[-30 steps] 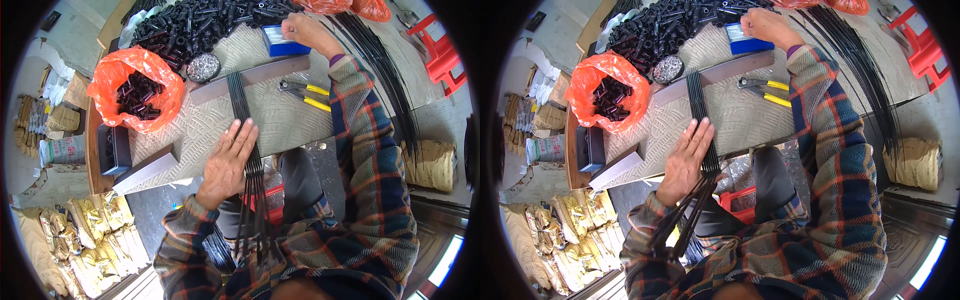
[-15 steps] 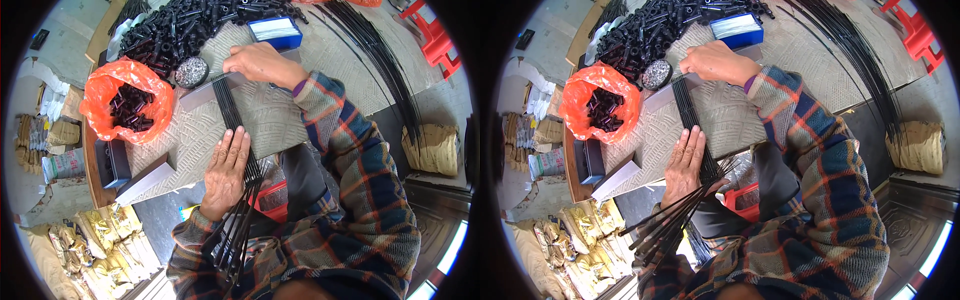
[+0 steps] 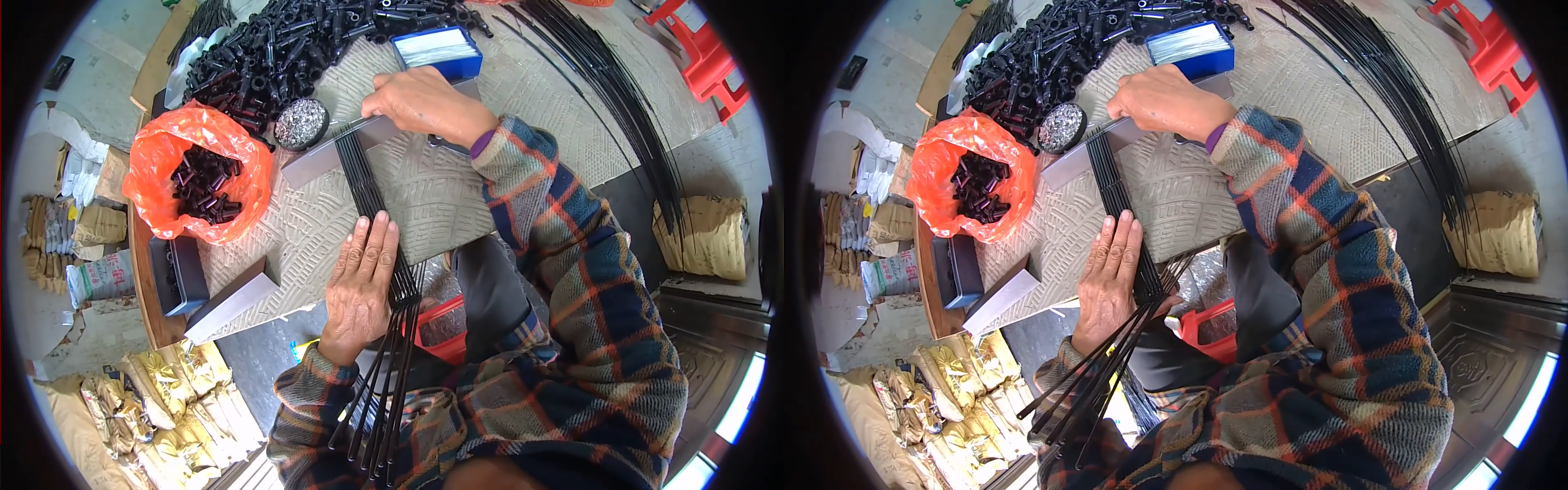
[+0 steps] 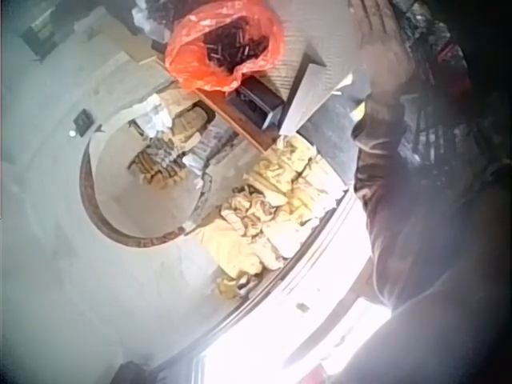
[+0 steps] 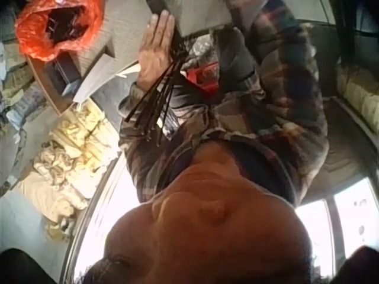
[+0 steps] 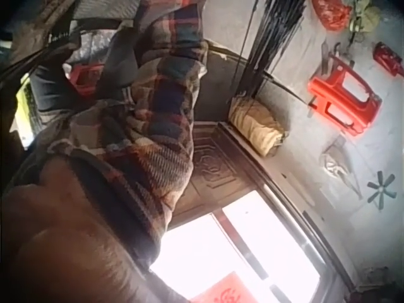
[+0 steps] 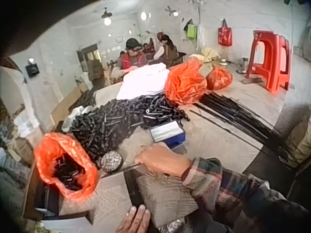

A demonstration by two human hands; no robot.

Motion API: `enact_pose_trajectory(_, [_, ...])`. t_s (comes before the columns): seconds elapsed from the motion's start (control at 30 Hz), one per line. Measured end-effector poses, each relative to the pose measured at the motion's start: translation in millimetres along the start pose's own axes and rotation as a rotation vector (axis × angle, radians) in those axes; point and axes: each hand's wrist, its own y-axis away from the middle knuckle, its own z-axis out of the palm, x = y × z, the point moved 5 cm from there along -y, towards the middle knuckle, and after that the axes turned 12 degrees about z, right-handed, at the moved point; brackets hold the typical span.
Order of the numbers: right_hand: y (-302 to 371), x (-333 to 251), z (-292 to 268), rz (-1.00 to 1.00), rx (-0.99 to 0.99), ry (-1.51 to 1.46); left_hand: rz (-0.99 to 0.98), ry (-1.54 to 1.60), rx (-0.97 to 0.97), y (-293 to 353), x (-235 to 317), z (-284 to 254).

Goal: The person is assembling black wire bundles and attaching plastic connectors at a workbench using pliers.

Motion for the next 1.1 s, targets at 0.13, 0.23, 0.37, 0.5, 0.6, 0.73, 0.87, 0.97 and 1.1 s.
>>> enact_pose_trajectory(0.13, [-0.6,-2.1,1.6,-0.043,0.001,0.023,0.001,0.017,0.001,-0.2,0.9,0.2])
enact_pose_trajectory(0.23, [-1.9,-2.0,3.9,-0.04,0.032,-0.024,-0.004,0.027,0.002,1.3,0.2,-0.4])
enact_pose_trajectory(0.37, [-2.7,-6.5,6.4,-0.076,0.033,0.0,0.013,0.006,0.016,1.1,-0.4,1.4])
enact_pose_trajectory(0.5, [-2.7,-3.3,4.2,-0.065,0.04,-0.018,0.035,0.036,0.039,-3.2,1.8,-1.6])
enact_pose_trajectory(0.6, [-5.6,-7.4,3.8,-0.098,0.036,-0.034,0.029,0.031,0.04,0.8,1.3,-2.7])
enact_pose_trajectory(0.73, [-7.5,-8.7,7.0,-0.112,0.013,-0.009,0.008,0.02,0.031,-0.2,0.5,-1.1])
enact_pose_trajectory(0.87, [-8.8,-9.3,9.9,-0.078,0.104,-0.073,0.007,0.009,0.028,0.7,0.7,-0.7])
enact_pose_trajectory(0.97, [-10.2,-4.3,11.9,-0.079,0.053,-0.081,0.012,0.02,0.045,0.3,0.2,-0.6])
enact_pose_trajectory(1.1, [-11.8,-7.8,15.5,-0.126,0.013,-0.072,0.002,0.016,0.027,2.8,-1.7,2.2])
